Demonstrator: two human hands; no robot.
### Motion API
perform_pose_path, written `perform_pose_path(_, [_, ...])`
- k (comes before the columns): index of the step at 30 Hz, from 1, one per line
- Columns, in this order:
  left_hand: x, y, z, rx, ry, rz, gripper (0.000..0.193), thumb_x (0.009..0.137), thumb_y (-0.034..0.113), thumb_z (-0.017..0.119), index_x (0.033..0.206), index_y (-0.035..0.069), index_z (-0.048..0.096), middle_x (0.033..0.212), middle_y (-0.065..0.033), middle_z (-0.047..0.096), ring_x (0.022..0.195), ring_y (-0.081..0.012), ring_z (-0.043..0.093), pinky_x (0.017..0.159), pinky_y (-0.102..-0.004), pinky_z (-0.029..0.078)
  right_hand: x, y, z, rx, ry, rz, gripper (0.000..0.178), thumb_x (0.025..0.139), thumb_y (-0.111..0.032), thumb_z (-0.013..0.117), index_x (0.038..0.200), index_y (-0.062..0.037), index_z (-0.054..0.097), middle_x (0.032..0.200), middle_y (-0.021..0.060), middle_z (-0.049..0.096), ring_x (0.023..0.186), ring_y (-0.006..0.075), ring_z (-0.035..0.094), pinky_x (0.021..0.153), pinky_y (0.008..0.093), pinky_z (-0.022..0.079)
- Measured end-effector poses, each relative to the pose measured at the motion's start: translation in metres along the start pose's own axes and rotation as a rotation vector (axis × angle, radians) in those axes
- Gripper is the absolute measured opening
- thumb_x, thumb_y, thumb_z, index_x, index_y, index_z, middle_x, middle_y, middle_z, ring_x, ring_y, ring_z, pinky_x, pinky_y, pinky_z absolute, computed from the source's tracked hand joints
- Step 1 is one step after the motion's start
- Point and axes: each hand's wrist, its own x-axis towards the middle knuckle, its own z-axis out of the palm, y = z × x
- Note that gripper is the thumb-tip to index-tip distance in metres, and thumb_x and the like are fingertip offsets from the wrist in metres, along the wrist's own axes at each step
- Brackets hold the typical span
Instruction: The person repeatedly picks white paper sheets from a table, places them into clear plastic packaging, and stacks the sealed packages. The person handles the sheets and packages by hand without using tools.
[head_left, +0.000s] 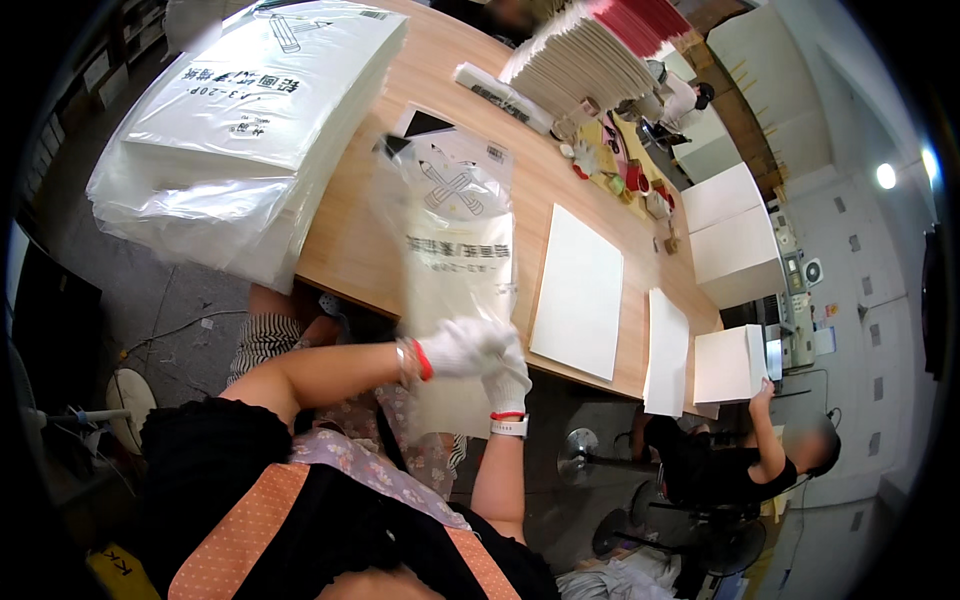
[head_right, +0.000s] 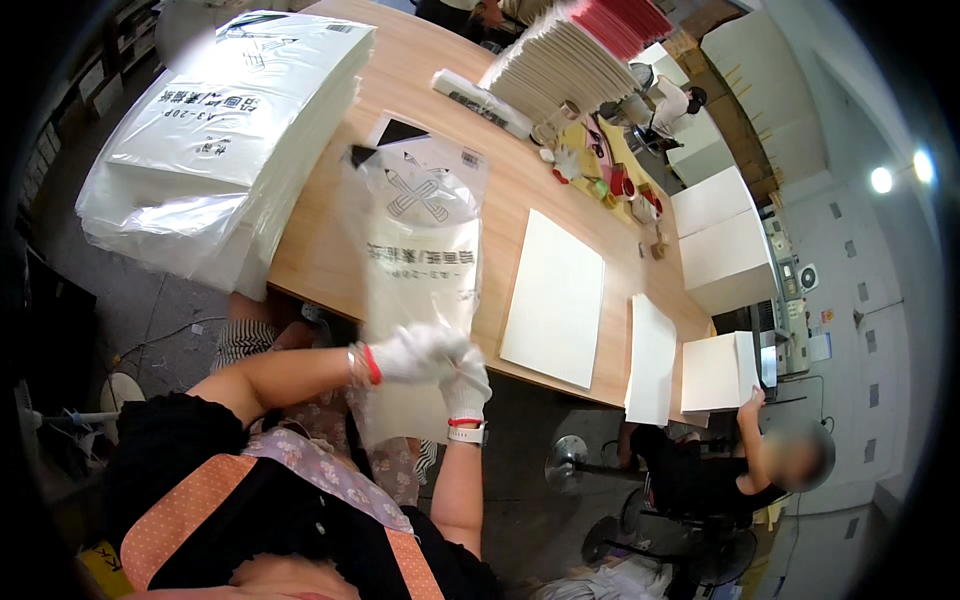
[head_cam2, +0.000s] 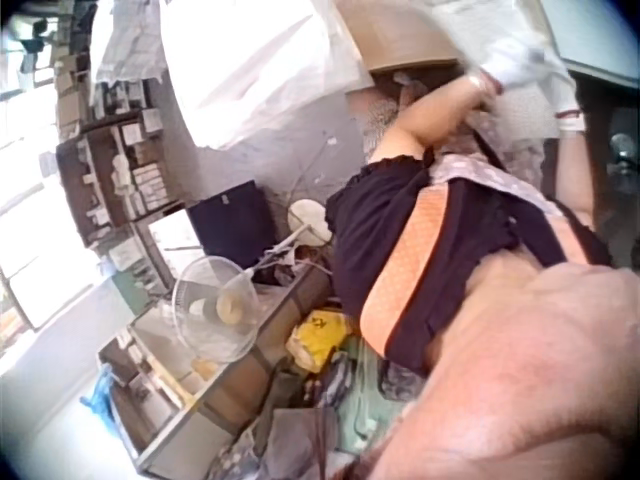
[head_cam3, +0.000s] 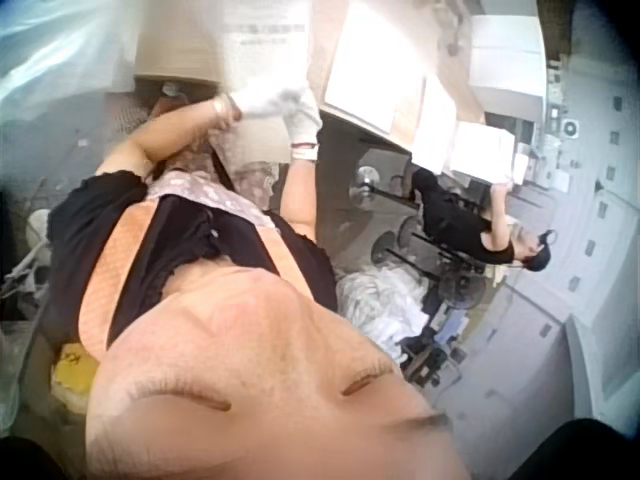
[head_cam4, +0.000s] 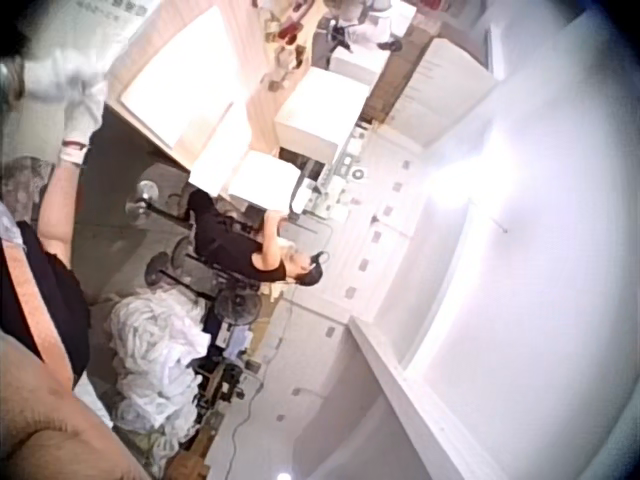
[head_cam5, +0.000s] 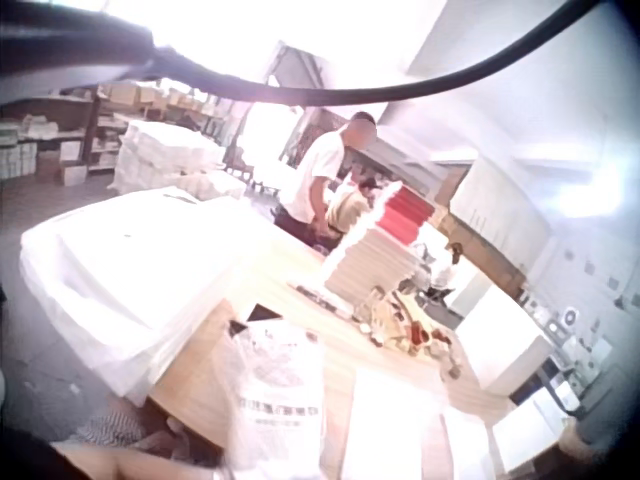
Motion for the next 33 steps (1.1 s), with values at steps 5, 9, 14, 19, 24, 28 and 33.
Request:
perform_pose_path(5, [-0.054, -0.056, -0.017, 0.383, 0.148, 0.242, 0.017, 0.078, 0.006, 0.059, 0.095, 0.006, 0.058, 0.070, -0.0092, 0.054, 0.064, -0.0293, 0.057, 0.060, -0.0355, 0.050, 0.049, 0.054, 0.068, -0.173, 0.346, -0.122, 0.046, 0.085, -0.033, 0.060, 0.120, -0.0056, 0.047, 0.122, 0.0222, 0.050, 0.102, 0.0352, 0.056, 0.079, 0.0456, 0.047])
perform_pose_path(9, [-0.083, -0.124, -0.060, 0.551, 0.208, 0.124, 0.023, 0.084, 0.007, 0.053, 0.106, 0.007, 0.055, 0.082, -0.0074, 0.057, 0.073, -0.0237, 0.056, 0.069, -0.0304, 0.049, 0.062, 0.031, 0.056, -0.222, 0.120, 0.053, 0.039, 0.088, -0.013, 0.047, 0.127, -0.0090, 0.045, 0.099, 0.0161, 0.064, 0.083, 0.0331, 0.063, 0.069, 0.0424, 0.049])
perform_pose_path(14, [-0.153, -0.139, -0.086, -0.130, 0.572, -0.693, 0.033, 0.089, 0.012, 0.047, 0.122, 0.006, 0.045, 0.096, -0.0108, 0.057, 0.080, -0.0186, 0.054, 0.074, -0.0287, 0.045, 0.021, 0.024, 0.045, -0.384, -0.137, -0.008, 0.071, 0.087, -0.014, 0.049, 0.146, -0.0136, 0.010, 0.088, 0.0212, 0.064, 0.074, 0.0363, 0.061, 0.063, 0.0439, 0.047])
perform_pose_path(19, [-0.226, 0.008, -0.105, -0.133, 0.183, -0.731, 0.030, 0.089, 0.014, 0.051, 0.115, 0.000, 0.048, 0.103, -0.0095, 0.056, 0.094, -0.0185, 0.054, 0.083, -0.0325, 0.044, -0.116, 0.046, 0.030, 0.162, -0.162, -0.337, 0.071, 0.084, -0.015, 0.051, 0.144, -0.0019, 0.015, 0.104, 0.0258, 0.060, 0.076, 0.0399, 0.061, 0.063, 0.0418, 0.048])
perform_pose_path(24, [-0.283, 0.012, -0.084, -0.598, 0.095, -0.748, 0.036, 0.084, 0.006, 0.050, 0.119, -0.001, 0.051, 0.102, -0.0143, 0.057, 0.089, -0.0222, 0.056, 0.079, -0.0329, 0.046, -0.162, 0.059, 0.035, 0.039, -0.139, -0.458, 0.066, 0.084, -0.013, 0.050, 0.142, 0.0008, 0.022, 0.107, 0.0257, 0.058, 0.076, 0.0389, 0.061, 0.063, 0.0408, 0.049])
perform_pose_path(28, [-0.249, 0.005, -0.074, 0.035, 0.234, -0.490, 0.025, 0.083, 0.001, 0.045, 0.107, -0.001, 0.052, 0.095, -0.0135, 0.060, 0.084, -0.0218, 0.061, 0.073, -0.0325, 0.049, -0.129, 0.036, 0.022, -0.152, -0.090, -0.352, 0.058, 0.083, -0.010, 0.051, 0.137, 0.0020, 0.035, 0.086, 0.0230, 0.061, 0.064, 0.0365, 0.059, 0.055, 0.0418, 0.048])
perform_pose_path(33, [-0.237, 0.012, -0.082, -0.505, 0.362, -0.597, 0.009, 0.081, -0.003, 0.041, 0.085, 0.004, 0.045, 0.081, -0.0052, 0.050, 0.068, -0.0127, 0.052, 0.065, -0.0271, 0.048, -0.131, 0.063, -0.005, -0.264, 0.052, -0.412, 0.047, 0.082, -0.013, 0.052, 0.129, -0.0100, 0.050, 0.077, 0.0209, 0.063, 0.059, 0.0375, 0.059, 0.054, 0.0472, 0.047])
